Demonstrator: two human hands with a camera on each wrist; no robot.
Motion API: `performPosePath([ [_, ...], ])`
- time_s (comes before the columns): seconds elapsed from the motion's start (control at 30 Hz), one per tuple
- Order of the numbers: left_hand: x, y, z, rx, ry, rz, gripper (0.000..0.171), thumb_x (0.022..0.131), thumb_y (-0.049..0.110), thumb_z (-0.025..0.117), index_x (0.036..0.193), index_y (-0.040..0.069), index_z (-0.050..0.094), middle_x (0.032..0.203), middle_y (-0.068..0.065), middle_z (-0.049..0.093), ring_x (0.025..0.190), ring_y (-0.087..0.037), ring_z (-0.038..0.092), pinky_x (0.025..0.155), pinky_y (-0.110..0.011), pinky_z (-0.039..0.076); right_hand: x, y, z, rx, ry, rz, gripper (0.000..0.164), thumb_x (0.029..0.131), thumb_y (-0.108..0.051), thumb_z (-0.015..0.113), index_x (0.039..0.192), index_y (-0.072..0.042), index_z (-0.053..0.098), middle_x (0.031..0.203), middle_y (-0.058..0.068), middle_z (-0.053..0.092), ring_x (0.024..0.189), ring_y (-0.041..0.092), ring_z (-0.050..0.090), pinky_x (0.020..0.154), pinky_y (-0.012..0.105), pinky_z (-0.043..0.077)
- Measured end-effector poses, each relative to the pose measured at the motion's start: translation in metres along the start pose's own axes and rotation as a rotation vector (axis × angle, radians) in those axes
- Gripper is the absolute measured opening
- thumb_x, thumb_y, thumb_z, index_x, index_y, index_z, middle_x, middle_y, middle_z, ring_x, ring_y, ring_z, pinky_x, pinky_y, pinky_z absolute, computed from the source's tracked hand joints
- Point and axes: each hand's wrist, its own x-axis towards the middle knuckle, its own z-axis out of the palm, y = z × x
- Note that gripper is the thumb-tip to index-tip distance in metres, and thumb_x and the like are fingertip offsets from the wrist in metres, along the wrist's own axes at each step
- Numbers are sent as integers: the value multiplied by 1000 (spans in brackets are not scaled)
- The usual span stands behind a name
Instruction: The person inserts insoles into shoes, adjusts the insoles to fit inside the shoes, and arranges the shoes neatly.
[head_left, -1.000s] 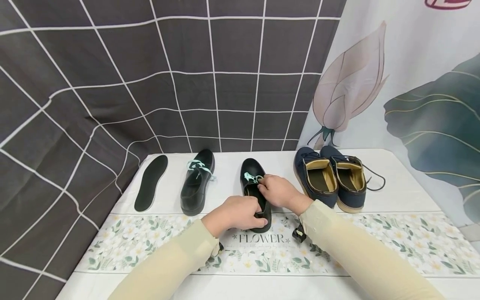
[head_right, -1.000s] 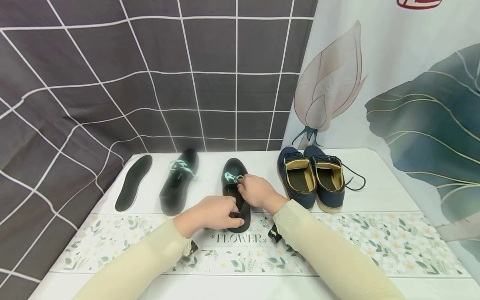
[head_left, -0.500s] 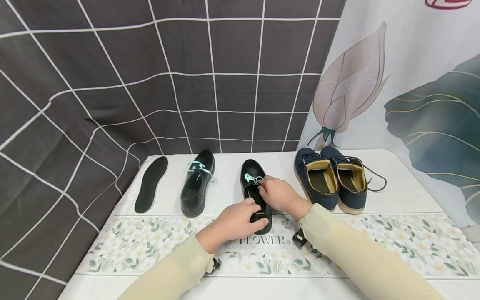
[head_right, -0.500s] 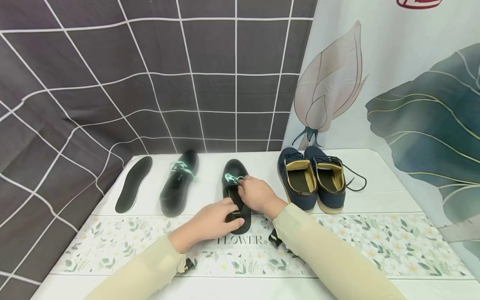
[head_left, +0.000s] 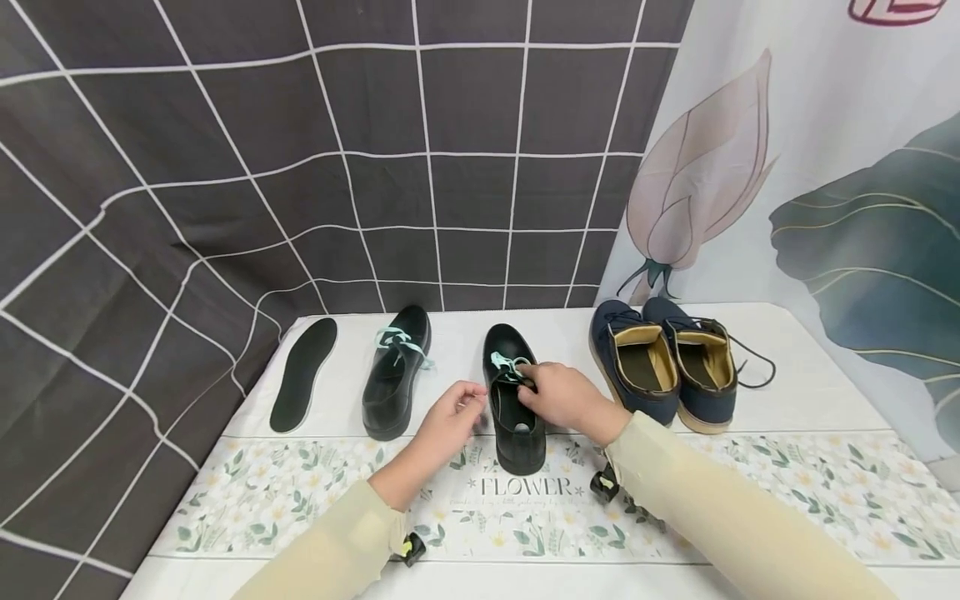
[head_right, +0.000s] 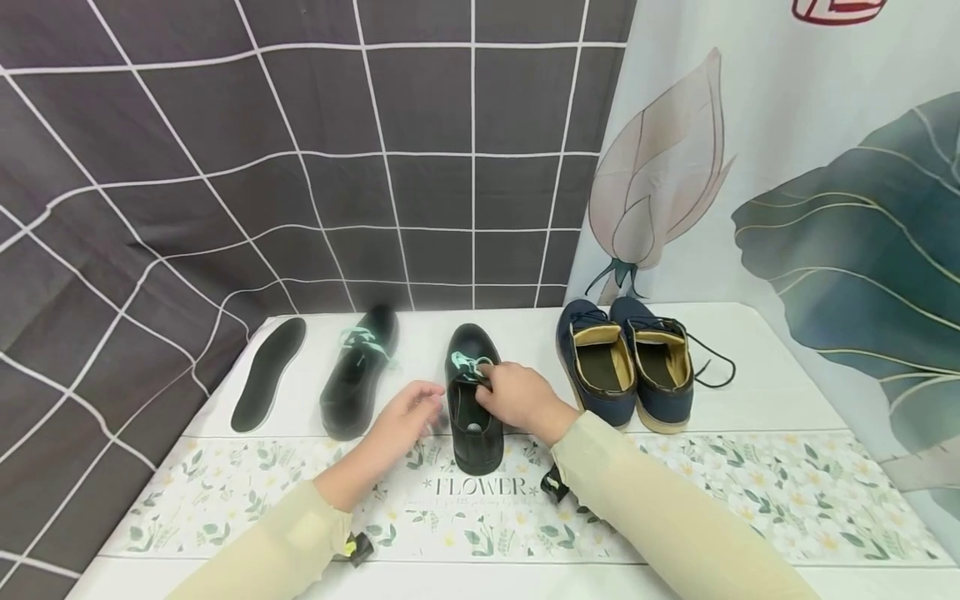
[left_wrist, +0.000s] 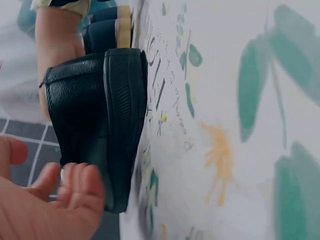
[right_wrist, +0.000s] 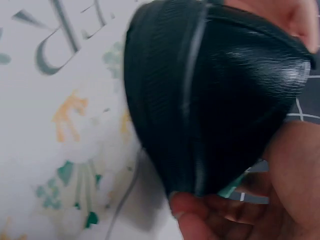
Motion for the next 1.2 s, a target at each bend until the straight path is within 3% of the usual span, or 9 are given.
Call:
performPosePath([
  [0.1,0,-5,-1,-95,-47,-118,35,104,26,47,130,6,59,113,-17,64,96,-26,64,79,-33,55,-5,0,-3,23,-84,34,63,95,-35,57,150,-6,45,118,17,70,89,23,66,82,45,52],
  [0.23,0,-7,-4,-97,-88,-152,41,106,28,42,136,4,54,114,-17,62,96,-23,63,85,-35,55,-10,-1,-5,88,-167,92,77,95,-33,57,156,2,25,119,25,67,97,31,68,85,47,52],
  [0.37,0,-9,-4,-70,-102,-149,43,106,29,41,137,1,53,112,-17,62,95,-24,62,85,-36,54,-13,0,-4,144,-167,106,79,97,-24,52,155,10,11,103,25,70,94,31,68,83,45,51],
  [0.6,5,-18,-4,-113,-105,-200,48,105,26,43,138,-7,53,123,-22,65,101,-25,66,88,-35,56,-18,2,1,155,-124,75,61,102,-16,42,156,4,22,104,23,69,69,20,58,76,40,47],
  [0.7,6,-19,-6,-168,-117,-213,49,106,26,41,140,-8,51,130,-24,62,107,-29,66,91,-36,56,-20,3,3,183,-88,78,59,102,-15,40,157,1,25,76,13,64,57,17,52,68,36,45],
  [0.77,6,-20,-7,-218,-133,-216,50,107,27,39,143,-7,47,134,-25,59,112,-31,64,94,-37,55,-21,3,5,227,-70,80,59,102,-14,39,157,0,26,59,5,51,48,16,46,61,34,43],
  [0.87,6,-21,-10,-338,-159,-228,52,107,29,38,146,-5,42,137,-27,55,116,-30,62,99,-40,52,-22,1,7,281,-32,64,58,101,-13,40,156,0,29,55,-1,44,46,15,42,56,33,40],
  [1.0,3,-21,-13,-507,-179,-247,54,107,31,37,148,-3,38,139,-28,53,114,-25,63,102,-42,50,-24,-6,10,322,-1,36,57,101,-15,41,156,-3,30,56,-2,45,47,15,43,54,33,40],
  [1.2,-4,-15,-23,-581,-117,-215,56,105,32,41,147,-6,40,138,-28,53,108,-21,63,100,-38,51,-23,-19,14,363,62,19,58,102,-17,41,157,-7,30,54,-3,47,43,13,40,48,31,38],
])
